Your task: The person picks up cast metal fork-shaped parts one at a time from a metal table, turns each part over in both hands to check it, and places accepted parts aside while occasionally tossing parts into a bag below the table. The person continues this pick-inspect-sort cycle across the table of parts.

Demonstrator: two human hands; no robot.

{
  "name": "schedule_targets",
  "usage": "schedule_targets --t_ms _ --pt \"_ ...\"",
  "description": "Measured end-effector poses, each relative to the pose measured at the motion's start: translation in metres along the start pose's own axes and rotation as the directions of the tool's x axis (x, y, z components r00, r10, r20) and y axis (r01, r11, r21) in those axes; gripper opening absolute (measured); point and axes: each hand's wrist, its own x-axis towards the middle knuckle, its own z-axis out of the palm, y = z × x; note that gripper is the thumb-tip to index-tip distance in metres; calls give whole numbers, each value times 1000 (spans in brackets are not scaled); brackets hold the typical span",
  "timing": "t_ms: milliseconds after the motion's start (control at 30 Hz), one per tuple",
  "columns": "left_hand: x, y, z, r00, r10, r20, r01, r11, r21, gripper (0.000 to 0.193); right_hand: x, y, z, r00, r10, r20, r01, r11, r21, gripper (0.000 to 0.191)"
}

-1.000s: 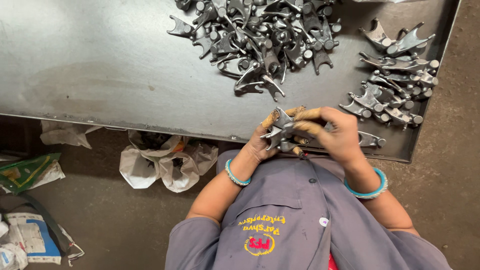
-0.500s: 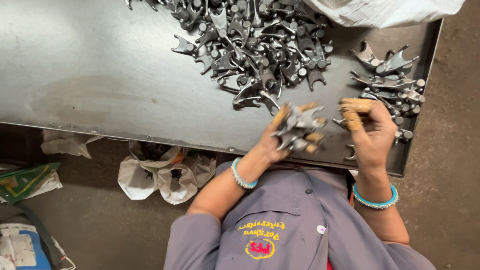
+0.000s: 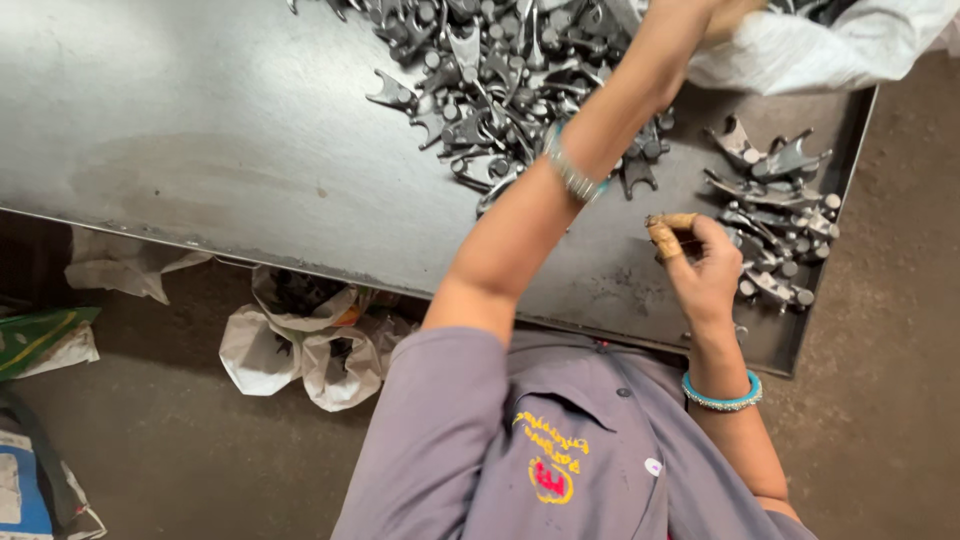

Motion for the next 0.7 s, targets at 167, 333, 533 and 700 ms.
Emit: schedule_targets --t_ms 167,333,533,700 --pt "-111 -8 -47 889 429 160 -396 544 740 31 21 -20 7 980 -182 75 197 889 -412 39" --pt "-208 20 -91 786 616 57 -54 -24 998 44 38 -33 18 974 -197 109 225 809 -543 65" --pt "-246 50 -107 882 449 -144 204 -89 975 114 50 -36 40 969 -224 107 233 669 -706 78" --pt "-241 33 -123 918 356 -175 194 -18 981 114 52 -22 42 948 -309 83 277 663 -695 63"
